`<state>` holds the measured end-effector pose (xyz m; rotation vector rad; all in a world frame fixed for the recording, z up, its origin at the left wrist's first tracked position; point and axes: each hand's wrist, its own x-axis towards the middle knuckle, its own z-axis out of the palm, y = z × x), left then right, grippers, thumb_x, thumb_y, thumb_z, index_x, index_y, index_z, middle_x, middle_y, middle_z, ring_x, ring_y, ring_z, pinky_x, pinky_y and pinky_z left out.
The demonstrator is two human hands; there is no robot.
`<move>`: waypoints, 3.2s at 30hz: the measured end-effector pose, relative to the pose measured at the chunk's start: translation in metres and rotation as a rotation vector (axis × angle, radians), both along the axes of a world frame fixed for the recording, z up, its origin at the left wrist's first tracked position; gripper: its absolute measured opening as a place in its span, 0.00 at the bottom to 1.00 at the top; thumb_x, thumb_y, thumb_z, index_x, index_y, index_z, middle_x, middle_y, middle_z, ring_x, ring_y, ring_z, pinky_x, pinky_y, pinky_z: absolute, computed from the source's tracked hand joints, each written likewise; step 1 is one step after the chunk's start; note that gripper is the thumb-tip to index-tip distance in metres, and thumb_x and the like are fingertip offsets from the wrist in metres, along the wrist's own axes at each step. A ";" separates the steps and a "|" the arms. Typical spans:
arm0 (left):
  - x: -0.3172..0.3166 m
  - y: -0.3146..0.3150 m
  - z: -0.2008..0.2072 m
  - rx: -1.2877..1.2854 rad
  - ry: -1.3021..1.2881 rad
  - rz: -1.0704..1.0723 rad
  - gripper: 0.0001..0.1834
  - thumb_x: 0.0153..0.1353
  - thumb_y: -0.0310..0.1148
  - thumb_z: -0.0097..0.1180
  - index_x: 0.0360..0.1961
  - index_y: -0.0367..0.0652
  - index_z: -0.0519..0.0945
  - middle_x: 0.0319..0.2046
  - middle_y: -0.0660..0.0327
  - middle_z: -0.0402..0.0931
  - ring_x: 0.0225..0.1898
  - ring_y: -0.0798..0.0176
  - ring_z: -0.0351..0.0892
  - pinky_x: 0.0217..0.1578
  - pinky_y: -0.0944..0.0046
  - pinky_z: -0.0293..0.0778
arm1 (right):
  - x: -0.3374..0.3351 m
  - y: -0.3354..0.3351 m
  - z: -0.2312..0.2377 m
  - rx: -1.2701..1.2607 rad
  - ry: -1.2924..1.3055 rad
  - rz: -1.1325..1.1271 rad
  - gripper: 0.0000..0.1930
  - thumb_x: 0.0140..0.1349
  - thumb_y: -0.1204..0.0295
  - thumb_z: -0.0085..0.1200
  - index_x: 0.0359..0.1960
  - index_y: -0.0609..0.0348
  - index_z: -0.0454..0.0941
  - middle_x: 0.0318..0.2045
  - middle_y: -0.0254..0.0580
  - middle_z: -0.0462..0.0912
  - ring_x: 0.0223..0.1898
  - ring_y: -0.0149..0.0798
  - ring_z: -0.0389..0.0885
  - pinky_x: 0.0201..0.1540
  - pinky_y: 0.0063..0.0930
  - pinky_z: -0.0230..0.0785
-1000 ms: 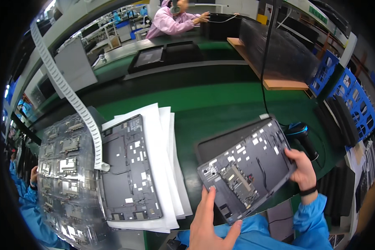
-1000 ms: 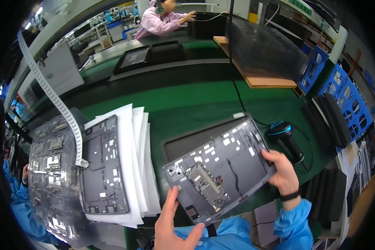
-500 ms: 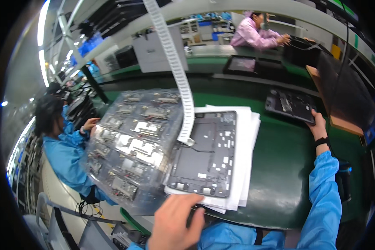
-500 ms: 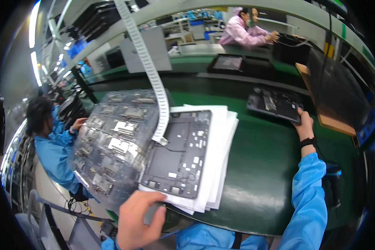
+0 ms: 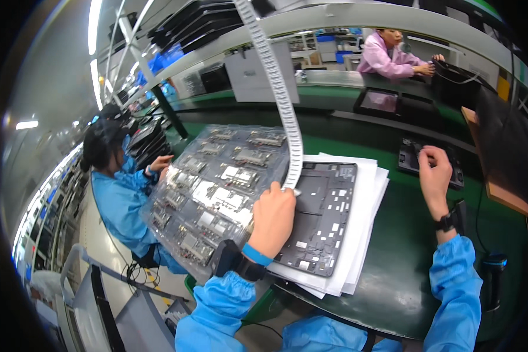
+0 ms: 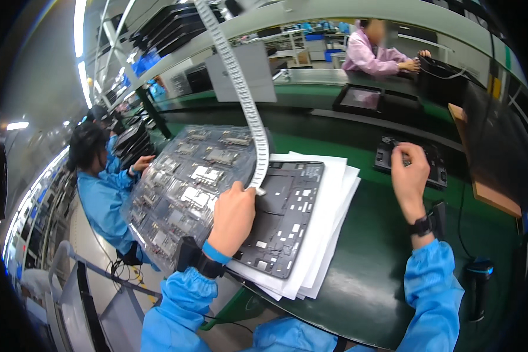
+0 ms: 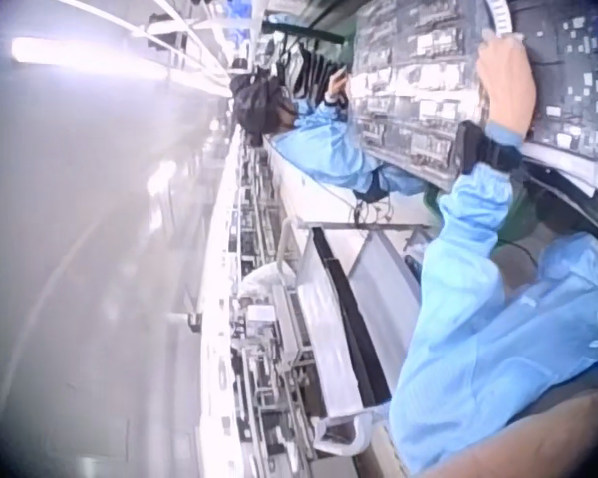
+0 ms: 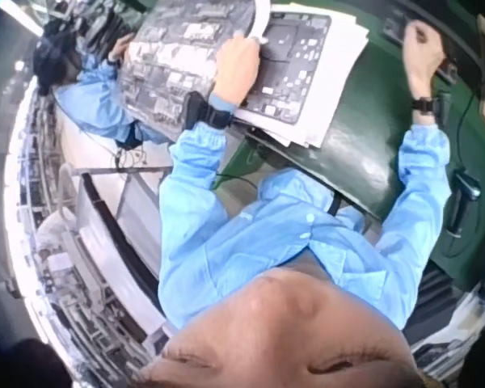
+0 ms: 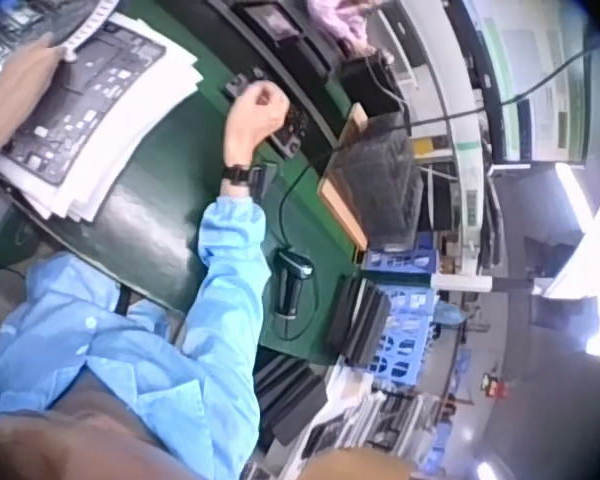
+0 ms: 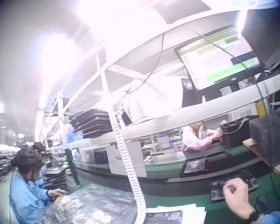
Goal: Installing a PCB into an electronic device housing and scanning components on an assembly line.
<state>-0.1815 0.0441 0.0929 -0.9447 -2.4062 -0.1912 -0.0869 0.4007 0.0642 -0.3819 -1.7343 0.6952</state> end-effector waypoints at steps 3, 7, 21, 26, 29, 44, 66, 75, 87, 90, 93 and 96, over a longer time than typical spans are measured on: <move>0.016 0.005 0.012 0.157 0.036 -0.065 0.07 0.58 0.26 0.60 0.38 0.45 0.82 0.22 0.55 0.72 0.26 0.50 0.79 0.25 0.52 0.74 | 0.000 -0.093 0.031 -0.513 -0.168 0.695 0.06 0.63 0.75 0.60 0.35 0.67 0.83 0.33 0.40 0.86 0.33 0.29 0.82 0.37 0.24 0.74; 0.068 0.001 0.024 0.357 0.033 -0.379 0.15 0.53 0.21 0.64 0.43 0.41 0.85 0.25 0.57 0.75 0.23 0.53 0.77 0.24 0.57 0.73 | 0.015 -0.198 0.061 -0.707 -0.302 1.051 0.10 0.65 0.73 0.61 0.38 0.71 0.84 0.31 0.40 0.86 0.34 0.25 0.81 0.36 0.22 0.74; 0.071 -0.033 0.030 1.100 -0.942 -0.602 0.10 0.57 0.13 0.63 0.35 0.33 0.74 0.40 0.55 0.78 0.43 0.67 0.78 0.45 0.67 0.74 | 0.020 -0.205 0.070 -0.771 -0.376 1.236 0.11 0.61 0.70 0.67 0.34 0.68 0.85 0.27 0.38 0.85 0.25 0.22 0.78 0.26 0.18 0.69; 0.072 -0.033 0.034 0.982 -0.965 -0.684 0.09 0.57 0.11 0.60 0.38 0.29 0.78 0.41 0.56 0.78 0.43 0.68 0.77 0.46 0.68 0.73 | 0.024 -0.211 0.072 -0.796 -0.271 1.108 0.17 0.60 0.70 0.69 0.22 0.59 0.71 0.22 0.33 0.81 0.22 0.19 0.74 0.22 0.14 0.62; 0.070 -0.033 0.034 1.012 -0.922 -0.648 0.13 0.57 0.11 0.59 0.44 0.28 0.81 0.40 0.56 0.78 0.39 0.68 0.77 0.42 0.69 0.73 | 0.030 -0.203 0.069 -0.511 -0.204 1.115 0.11 0.60 0.73 0.68 0.27 0.64 0.77 0.22 0.30 0.79 0.21 0.19 0.72 0.24 0.14 0.63; 0.082 -0.039 0.044 0.739 -0.660 -0.519 0.07 0.57 0.20 0.66 0.36 0.30 0.81 0.34 0.57 0.77 0.36 0.64 0.76 0.39 0.65 0.73 | 0.059 -0.197 0.084 0.045 -0.091 0.991 0.04 0.57 0.81 0.64 0.34 0.65 0.85 0.27 0.38 0.82 0.22 0.27 0.76 0.23 0.21 0.66; 0.093 -0.070 -0.043 0.387 -0.006 -0.805 0.10 0.57 0.15 0.61 0.25 0.37 0.74 0.35 0.49 0.80 0.37 0.47 0.78 0.40 0.51 0.75 | 0.567 0.066 0.053 0.216 -0.876 -1.305 0.42 0.49 0.59 0.72 0.64 0.62 0.67 0.60 0.56 0.74 0.64 0.56 0.69 0.65 0.46 0.63; 0.087 -0.090 -0.036 0.581 0.091 -0.155 0.16 0.66 0.33 0.62 0.42 0.25 0.82 0.37 0.40 0.83 0.37 0.41 0.82 0.41 0.49 0.79 | 0.607 0.103 0.072 0.223 -1.194 -1.214 0.43 0.45 0.64 0.70 0.66 0.58 0.65 0.48 0.62 0.81 0.53 0.59 0.80 0.54 0.48 0.73; 0.126 -0.041 0.037 2.155 -0.300 -0.733 0.17 0.72 0.34 0.56 0.53 0.31 0.77 0.51 0.52 0.79 0.53 0.57 0.75 0.62 0.59 0.67 | 0.516 0.067 0.116 0.722 -0.532 -1.233 0.36 0.53 0.80 0.57 0.69 0.54 0.65 0.40 0.53 0.86 0.43 0.53 0.86 0.48 0.40 0.78; 0.127 -0.037 0.019 2.026 -0.391 -0.725 0.18 0.72 0.34 0.56 0.54 0.30 0.76 0.57 0.50 0.76 0.55 0.56 0.74 0.62 0.59 0.67 | 0.435 -0.026 0.108 0.567 -0.348 -1.003 0.34 0.53 0.84 0.59 0.65 0.57 0.69 0.49 0.52 0.85 0.52 0.48 0.85 0.55 0.37 0.76; 0.122 -0.040 -0.006 1.719 -0.307 -0.464 0.22 0.72 0.36 0.55 0.58 0.29 0.73 0.61 0.50 0.72 0.60 0.56 0.70 0.65 0.58 0.64 | 0.385 -0.111 0.085 0.767 -0.662 -0.643 0.29 0.48 0.87 0.60 0.56 0.63 0.74 0.48 0.51 0.85 0.49 0.49 0.86 0.51 0.41 0.79; 0.155 -0.009 0.026 1.917 -0.742 -0.588 0.28 0.73 0.42 0.53 0.63 0.30 0.69 0.64 0.49 0.68 0.64 0.54 0.66 0.67 0.55 0.61 | 0.350 -0.147 0.016 0.683 -0.655 -0.100 0.22 0.49 0.84 0.62 0.49 0.67 0.77 0.43 0.54 0.84 0.44 0.54 0.85 0.45 0.45 0.81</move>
